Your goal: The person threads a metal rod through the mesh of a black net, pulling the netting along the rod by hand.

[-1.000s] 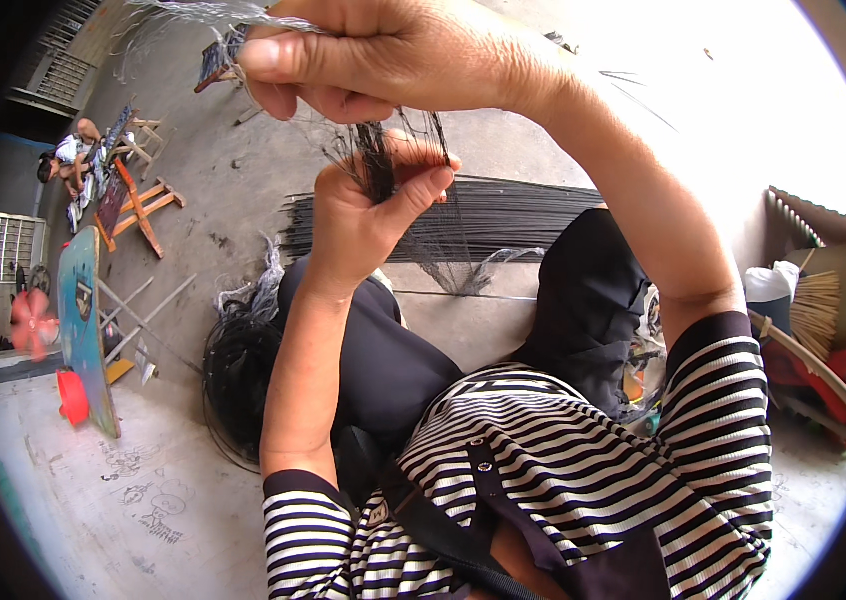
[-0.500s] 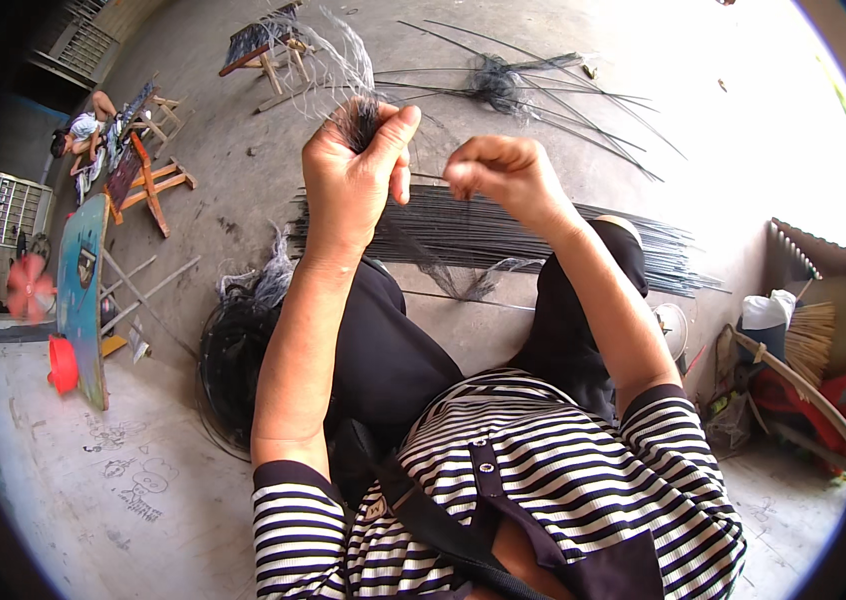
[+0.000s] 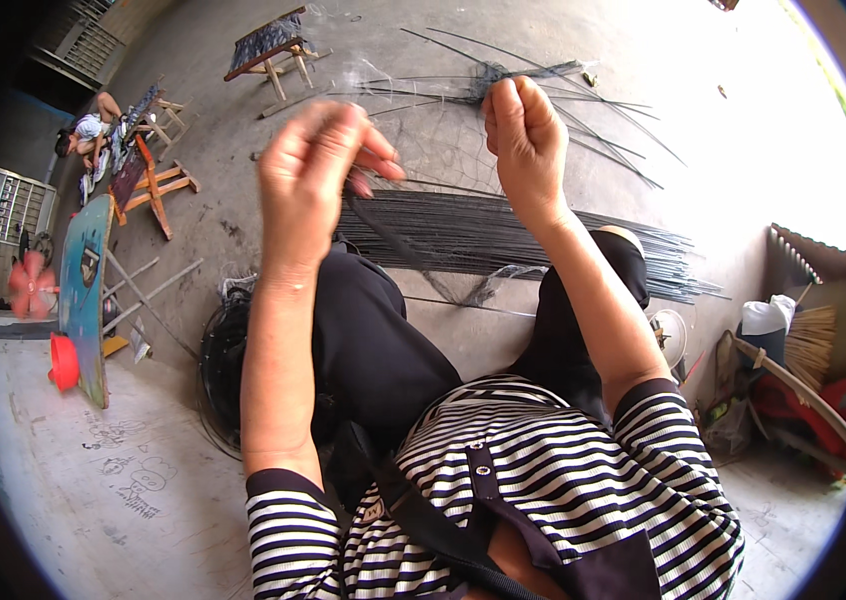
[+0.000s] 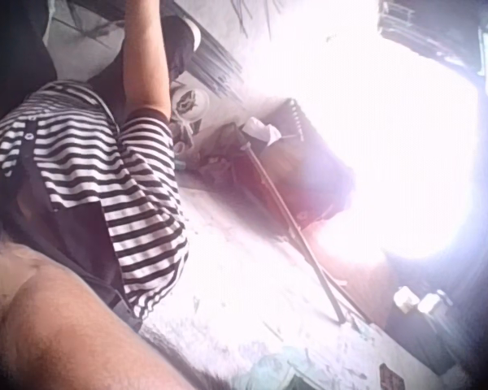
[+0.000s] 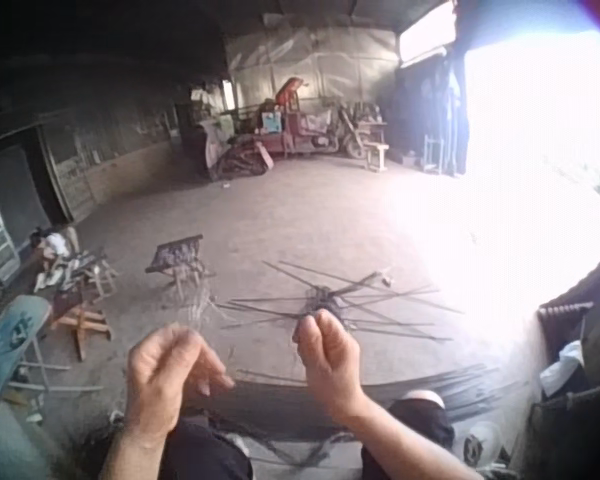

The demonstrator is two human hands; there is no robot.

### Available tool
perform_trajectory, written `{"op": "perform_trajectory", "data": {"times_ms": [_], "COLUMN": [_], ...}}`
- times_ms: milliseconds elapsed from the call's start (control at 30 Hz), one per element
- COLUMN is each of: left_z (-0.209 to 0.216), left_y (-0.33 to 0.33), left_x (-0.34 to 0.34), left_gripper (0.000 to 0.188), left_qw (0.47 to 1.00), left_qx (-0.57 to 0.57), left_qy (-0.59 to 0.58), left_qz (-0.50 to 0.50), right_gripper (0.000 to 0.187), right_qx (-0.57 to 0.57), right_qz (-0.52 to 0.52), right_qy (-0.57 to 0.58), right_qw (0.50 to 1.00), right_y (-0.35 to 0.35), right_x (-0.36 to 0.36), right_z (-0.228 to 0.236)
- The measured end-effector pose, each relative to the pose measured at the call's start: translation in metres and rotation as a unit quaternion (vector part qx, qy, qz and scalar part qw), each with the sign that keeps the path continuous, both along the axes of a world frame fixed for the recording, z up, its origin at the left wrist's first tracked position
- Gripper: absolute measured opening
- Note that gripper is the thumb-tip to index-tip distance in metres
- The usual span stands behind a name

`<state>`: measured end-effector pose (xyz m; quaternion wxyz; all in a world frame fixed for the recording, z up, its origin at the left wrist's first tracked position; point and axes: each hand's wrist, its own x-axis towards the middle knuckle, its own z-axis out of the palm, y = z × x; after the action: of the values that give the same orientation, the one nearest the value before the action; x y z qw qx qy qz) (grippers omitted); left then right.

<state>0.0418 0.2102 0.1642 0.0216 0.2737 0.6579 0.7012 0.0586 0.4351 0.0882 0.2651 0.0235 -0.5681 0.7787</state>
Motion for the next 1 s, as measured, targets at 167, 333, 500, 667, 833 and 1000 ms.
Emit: {"op": "perform_trajectory", "data": {"times_ms": [167,333,500,667,833,1000], "left_z": [0.044,0.039,-0.022,-0.117,-0.152,-0.195], "left_y": [0.016,0.024,0.035,0.057,0.046,0.052], "left_x": [0.005,0.019,0.001,0.007,-0.014,-0.001], "left_gripper": [0.012,0.025,0.027,0.012,0.014,0.014], "left_qw": [0.958,0.948,0.967,0.946,0.937,0.892], "left_qx": [-0.039,-0.082,0.104,0.044,-0.028,-0.028], "left_qy": [0.259,0.293,-0.089,-0.211,-0.296,-0.408], "left_qz": [0.116,0.092,-0.215,-0.243,-0.183,-0.193], "right_gripper": [0.047,0.045,0.034,0.033,0.04,0.043], "right_qx": [0.399,0.421,0.405,0.334,0.22,0.177], "right_qz": [0.018,0.181,0.176,0.014,0.018,0.035], "right_qy": [0.103,0.144,0.012,-0.024,-0.101,-0.218], "right_qw": [0.911,0.877,0.897,0.942,0.97,0.959], "right_y": [-0.008,-0.017,0.005,0.036,0.09,0.112], "right_x": [0.023,0.013,0.012,-0.019,-0.062,-0.059], "right_z": [0.044,0.079,0.084,0.052,-0.017,-0.093]}}
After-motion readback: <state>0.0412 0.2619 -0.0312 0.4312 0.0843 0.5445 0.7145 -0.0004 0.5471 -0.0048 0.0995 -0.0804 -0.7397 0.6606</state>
